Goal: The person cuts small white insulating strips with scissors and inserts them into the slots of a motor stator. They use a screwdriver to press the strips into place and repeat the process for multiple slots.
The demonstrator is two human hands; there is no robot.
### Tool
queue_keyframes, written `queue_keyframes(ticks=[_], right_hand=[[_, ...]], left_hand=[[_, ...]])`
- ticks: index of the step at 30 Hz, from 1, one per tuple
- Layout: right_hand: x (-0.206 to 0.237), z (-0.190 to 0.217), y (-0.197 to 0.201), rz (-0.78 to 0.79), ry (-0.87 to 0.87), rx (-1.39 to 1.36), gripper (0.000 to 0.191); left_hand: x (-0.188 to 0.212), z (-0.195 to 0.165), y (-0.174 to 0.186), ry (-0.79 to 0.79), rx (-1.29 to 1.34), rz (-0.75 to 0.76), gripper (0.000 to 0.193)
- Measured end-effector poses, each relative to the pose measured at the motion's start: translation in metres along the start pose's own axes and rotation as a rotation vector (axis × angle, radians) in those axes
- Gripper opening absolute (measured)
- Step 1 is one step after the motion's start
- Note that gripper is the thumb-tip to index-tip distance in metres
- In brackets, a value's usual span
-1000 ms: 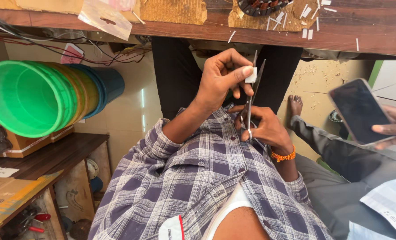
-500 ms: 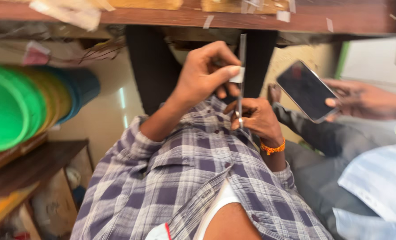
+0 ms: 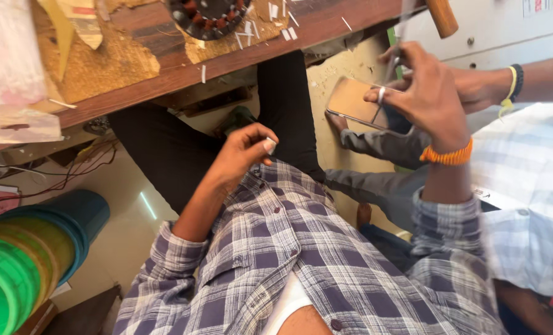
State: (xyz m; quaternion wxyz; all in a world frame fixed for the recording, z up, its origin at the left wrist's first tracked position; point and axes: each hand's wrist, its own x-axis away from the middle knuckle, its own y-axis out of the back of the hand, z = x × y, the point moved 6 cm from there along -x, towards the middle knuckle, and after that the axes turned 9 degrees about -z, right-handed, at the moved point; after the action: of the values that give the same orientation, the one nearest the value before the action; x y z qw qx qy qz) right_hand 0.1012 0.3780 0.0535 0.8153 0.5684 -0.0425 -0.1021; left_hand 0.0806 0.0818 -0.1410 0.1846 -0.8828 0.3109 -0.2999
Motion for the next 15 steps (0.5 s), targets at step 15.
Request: queue_keyframes(ticks=[15], right_hand=[[0.042, -0.008, 0.019, -0.004, -0.576, -0.501, 0.030]], left_hand=[[0.036, -0.057, -0.028, -0.201, 0.043, 0.299, 0.064]])
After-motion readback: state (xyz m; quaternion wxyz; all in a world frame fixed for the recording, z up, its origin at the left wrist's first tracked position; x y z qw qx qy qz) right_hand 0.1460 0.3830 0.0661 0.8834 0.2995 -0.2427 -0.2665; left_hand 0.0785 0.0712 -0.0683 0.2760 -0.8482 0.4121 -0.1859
